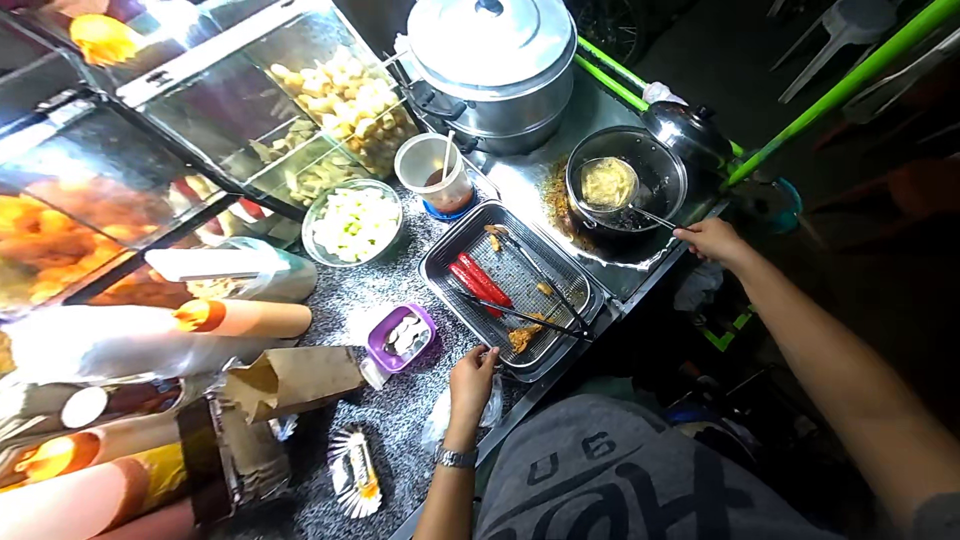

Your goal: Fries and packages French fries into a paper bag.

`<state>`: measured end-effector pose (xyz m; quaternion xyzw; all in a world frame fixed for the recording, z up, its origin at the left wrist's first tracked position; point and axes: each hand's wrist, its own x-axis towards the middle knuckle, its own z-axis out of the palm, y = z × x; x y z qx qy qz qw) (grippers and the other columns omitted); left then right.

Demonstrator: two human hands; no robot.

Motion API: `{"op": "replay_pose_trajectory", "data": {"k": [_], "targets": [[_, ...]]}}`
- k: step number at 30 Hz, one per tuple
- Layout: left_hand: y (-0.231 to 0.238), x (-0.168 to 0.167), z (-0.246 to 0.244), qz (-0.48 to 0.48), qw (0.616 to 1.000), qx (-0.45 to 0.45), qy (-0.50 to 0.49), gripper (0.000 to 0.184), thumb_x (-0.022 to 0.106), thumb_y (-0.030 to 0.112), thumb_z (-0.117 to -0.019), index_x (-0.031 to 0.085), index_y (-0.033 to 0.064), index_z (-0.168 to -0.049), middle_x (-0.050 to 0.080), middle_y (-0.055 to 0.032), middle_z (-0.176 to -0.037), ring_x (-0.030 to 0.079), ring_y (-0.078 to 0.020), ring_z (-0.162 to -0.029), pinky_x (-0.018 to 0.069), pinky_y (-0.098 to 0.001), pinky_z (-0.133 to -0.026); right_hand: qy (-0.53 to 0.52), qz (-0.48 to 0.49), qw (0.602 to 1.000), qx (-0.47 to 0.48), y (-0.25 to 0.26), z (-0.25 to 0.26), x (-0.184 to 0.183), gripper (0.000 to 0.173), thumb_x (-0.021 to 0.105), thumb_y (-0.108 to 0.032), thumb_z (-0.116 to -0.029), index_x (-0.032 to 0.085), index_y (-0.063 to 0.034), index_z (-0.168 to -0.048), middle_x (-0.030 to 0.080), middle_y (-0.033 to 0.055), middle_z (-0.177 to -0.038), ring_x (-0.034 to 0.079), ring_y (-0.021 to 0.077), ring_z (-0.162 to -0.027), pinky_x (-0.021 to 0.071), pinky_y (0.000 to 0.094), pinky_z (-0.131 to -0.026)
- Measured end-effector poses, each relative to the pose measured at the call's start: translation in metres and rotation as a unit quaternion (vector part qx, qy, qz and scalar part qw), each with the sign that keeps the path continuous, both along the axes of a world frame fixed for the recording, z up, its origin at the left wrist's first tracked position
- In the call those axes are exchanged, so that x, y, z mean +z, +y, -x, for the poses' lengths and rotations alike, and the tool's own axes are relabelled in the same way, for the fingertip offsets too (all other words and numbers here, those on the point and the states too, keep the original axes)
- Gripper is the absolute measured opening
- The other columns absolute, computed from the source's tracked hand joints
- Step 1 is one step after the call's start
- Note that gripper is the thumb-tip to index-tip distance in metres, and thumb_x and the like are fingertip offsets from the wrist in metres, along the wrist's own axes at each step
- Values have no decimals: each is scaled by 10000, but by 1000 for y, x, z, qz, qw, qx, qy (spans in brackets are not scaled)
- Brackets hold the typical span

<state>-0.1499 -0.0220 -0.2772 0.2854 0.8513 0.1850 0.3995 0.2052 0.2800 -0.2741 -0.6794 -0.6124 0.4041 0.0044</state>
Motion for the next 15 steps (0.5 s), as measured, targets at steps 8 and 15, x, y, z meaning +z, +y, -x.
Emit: {"op": "replay_pose_trajectory", "data": {"k": [8,15], "targets": [[-2,-1,-2,-15,1000,7,1,330,556,229,-1068,667,-34,-1234,746,-172,-1009,728,-258,-924,545,-459,-913,-10,-8,1000,9,-5,-5,5,457,515,-375,-1078,682,48,-1123,623,174,-839,540,251,-675,473,451,-665],[-3,0,-3,-16,1000,-3,6,349,542,239,-1074,659,-34,-1258,745,-179,-1019,728,-282,-945,540,-487,-934,-13,-7,1000,4,0,-7,17,435,528,-369,-1074,684,33,-1136,615,151,-824,513,223,-650,452,421,-632]]}}
